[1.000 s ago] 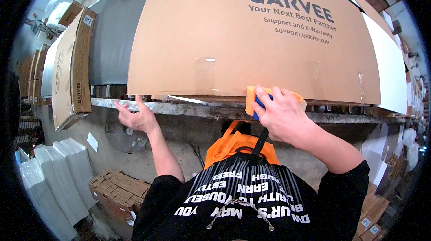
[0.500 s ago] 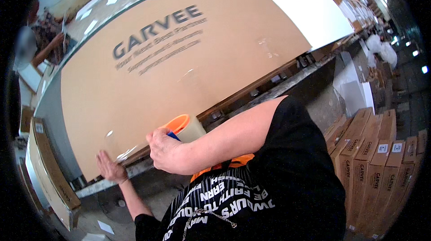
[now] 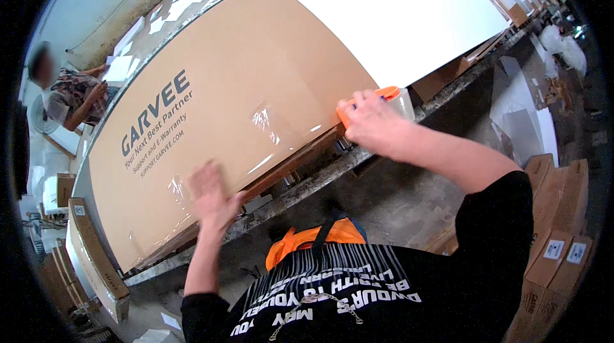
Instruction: The person packs flat items into large cardboard boxes by hand, then seals the boxes with a tape dispenser.
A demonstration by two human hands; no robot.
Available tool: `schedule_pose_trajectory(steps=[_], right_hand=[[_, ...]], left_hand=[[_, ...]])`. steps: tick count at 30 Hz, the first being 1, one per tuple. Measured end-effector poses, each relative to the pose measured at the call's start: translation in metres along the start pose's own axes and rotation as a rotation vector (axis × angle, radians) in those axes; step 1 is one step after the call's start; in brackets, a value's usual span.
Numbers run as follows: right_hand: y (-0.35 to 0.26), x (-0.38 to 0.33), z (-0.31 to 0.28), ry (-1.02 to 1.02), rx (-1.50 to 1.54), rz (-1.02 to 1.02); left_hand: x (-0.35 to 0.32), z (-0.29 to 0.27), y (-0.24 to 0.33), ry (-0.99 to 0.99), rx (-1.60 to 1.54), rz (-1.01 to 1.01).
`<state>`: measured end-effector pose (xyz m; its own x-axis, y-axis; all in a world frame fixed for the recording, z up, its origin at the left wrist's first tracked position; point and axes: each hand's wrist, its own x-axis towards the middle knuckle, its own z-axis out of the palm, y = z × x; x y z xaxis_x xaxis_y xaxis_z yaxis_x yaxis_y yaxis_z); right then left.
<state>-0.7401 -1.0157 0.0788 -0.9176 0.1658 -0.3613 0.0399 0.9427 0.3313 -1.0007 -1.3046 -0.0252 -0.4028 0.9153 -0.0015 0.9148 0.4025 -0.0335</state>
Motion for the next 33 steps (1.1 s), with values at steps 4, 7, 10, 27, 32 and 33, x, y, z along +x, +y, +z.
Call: schedule_pose_trajectory(steps=[4,7,10,27,32,33], right_hand=[[-0.021,0.009,-0.003,0.041,-0.062,-0.043],[-0.091,0.045,0.043,-0.076,-0.941,0.154],[-0.112,0.05,0.047,-0.184,-1.396,0.243],[-0.013,0.049,0.025,0.41,1.891,0.098],[-0.007,0.105,0.066,0.574,1.18,0.588],[-0.006,0.11,0.074,0.456,0.952,0.627]], left_hand=[[0.088,-0.003,0.121,0.099,-0.193,0.204],[0.12,-0.004,0.159,0.038,-0.079,0.221],[0.127,0.003,0.162,0.136,0.081,0.183],[-0.035,0.042,0.013,0.663,-0.243,-0.16],[-0.149,0.045,-0.14,0.693,0.108,-0.658],[-0.156,0.048,-0.161,0.665,0.087,-0.569]])
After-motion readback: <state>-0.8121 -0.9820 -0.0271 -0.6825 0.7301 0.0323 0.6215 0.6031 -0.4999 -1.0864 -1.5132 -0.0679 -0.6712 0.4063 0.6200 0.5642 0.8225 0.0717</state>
